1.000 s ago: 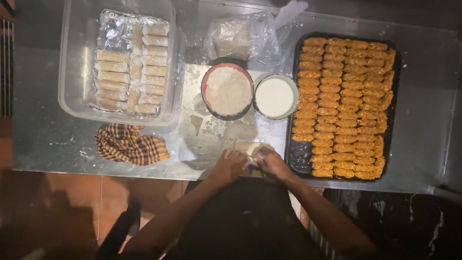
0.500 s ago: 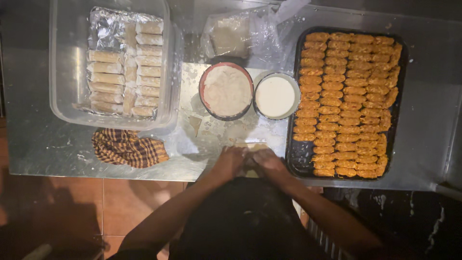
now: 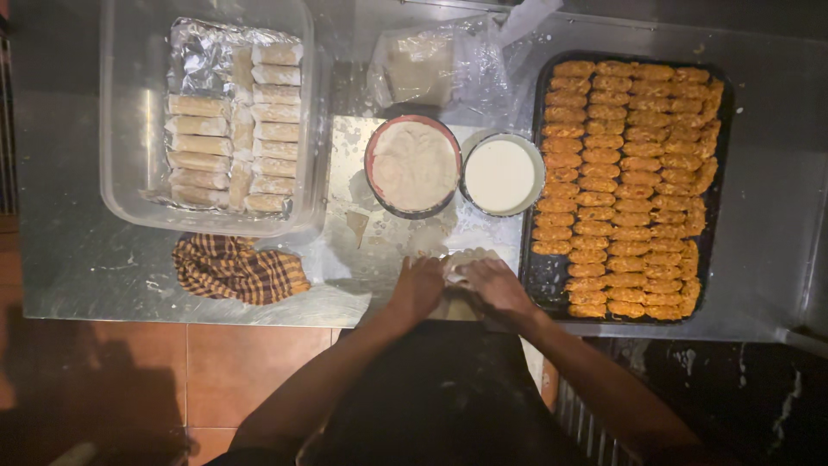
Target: The person prepares spring rolls by hand. They take a wrapper, place filling, roll it, dip it in liquid, coat it in powder, and place it in a container. This process is repeated multiple times.
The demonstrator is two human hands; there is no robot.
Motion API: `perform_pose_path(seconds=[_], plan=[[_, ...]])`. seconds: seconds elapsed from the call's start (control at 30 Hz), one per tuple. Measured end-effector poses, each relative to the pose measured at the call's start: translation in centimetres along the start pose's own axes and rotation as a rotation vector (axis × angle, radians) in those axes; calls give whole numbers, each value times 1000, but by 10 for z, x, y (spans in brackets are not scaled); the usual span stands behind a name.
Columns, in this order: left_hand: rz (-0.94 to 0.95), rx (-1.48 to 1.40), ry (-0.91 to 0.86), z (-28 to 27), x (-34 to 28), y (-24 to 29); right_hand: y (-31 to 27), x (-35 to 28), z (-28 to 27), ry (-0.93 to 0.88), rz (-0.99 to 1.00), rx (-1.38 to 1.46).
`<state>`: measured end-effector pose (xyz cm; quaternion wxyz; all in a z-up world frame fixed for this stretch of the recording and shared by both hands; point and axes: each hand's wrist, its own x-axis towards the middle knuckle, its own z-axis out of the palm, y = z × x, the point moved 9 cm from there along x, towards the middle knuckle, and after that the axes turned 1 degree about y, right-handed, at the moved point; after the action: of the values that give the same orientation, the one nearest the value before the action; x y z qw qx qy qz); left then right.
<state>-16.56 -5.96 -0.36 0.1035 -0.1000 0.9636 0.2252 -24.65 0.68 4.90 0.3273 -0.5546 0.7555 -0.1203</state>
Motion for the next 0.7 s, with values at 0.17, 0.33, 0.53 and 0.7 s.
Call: perform_pose_path(seconds=[0.17, 0.33, 0.53, 0.7], plan=[[-81, -174, 50, -6, 0, -10, -24, -3, -26, 53, -112, -7], [-30, -101, 87, -18, -3, -3, -14, 2, -20, 134, -109, -38], [51, -51, 291, -46, 2, -2, 26, 10, 5, 96, 31, -36], [103, 3, 242, -47, 6, 0, 3, 8, -10, 238, -221, -163]])
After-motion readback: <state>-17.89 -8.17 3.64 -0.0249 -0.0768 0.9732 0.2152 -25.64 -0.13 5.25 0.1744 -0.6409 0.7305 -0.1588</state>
